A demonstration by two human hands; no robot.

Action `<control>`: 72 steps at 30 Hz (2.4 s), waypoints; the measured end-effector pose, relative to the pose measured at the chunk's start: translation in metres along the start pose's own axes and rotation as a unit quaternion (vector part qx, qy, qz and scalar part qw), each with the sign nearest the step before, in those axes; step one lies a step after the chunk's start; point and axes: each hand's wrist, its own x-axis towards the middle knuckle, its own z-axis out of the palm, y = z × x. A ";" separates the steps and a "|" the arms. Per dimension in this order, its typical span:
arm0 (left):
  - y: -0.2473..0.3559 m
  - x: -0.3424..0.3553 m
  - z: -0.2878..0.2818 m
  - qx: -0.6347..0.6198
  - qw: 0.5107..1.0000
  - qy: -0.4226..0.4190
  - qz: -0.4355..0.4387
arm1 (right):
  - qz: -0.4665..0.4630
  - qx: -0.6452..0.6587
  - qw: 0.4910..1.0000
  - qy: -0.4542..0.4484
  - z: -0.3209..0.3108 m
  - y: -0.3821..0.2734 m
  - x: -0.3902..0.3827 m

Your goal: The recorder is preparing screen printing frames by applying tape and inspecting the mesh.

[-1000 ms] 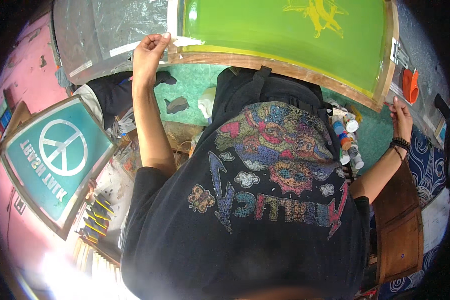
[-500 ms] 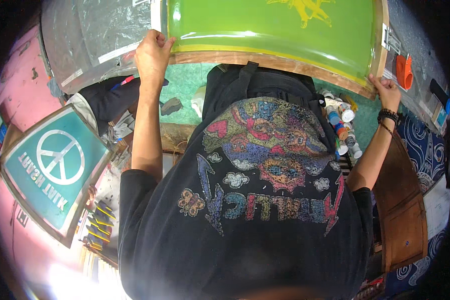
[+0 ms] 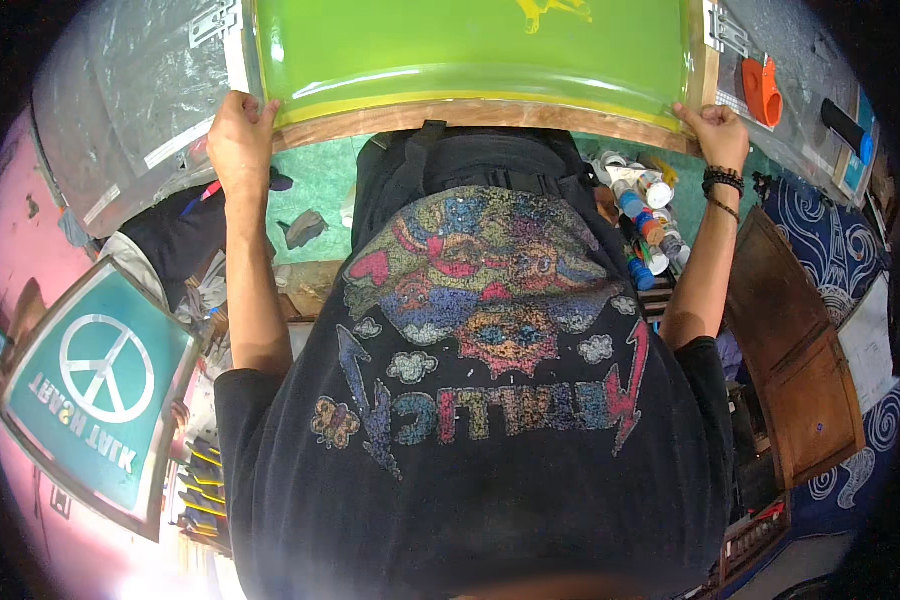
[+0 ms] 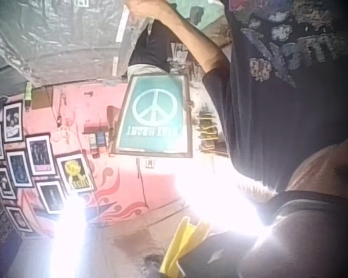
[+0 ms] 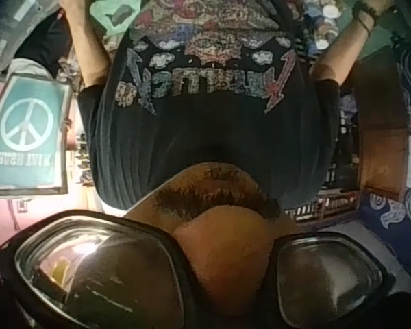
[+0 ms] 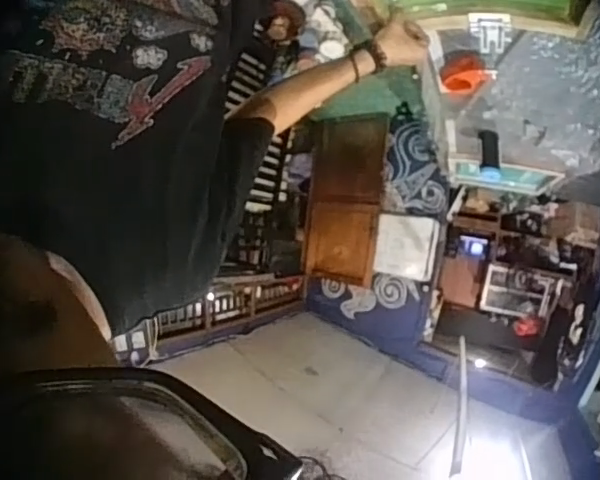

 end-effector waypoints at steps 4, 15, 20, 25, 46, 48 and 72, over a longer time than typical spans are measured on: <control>0.003 0.010 -0.018 0.001 1.000 -0.014 -0.025 | 0.017 0.023 0.999 -0.016 -0.017 -0.014 -0.005; 0.002 -0.001 -0.005 0.006 1.000 -0.024 -0.004 | 0.000 -0.004 1.000 -0.027 -0.004 -0.002 -0.002; 0.002 -0.001 -0.003 0.010 1.000 -0.015 -0.003 | -0.019 -0.030 0.999 -0.008 -0.002 0.001 -0.003; -0.001 -0.002 -0.001 0.008 1.000 -0.024 -0.005 | -0.006 -0.033 0.999 -0.008 -0.003 -0.005 -0.008; -0.002 0.000 0.000 0.012 1.000 -0.026 -0.011 | -0.007 -0.042 0.999 0.013 0.000 -0.013 -0.017; -0.002 -0.001 -0.001 0.009 1.000 -0.023 -0.011 | -0.009 -0.039 0.999 0.014 0.001 -0.013 -0.018; -0.004 -0.004 0.007 0.031 1.000 0.000 -0.003 | -0.021 -0.038 0.999 0.017 0.007 -0.017 -0.021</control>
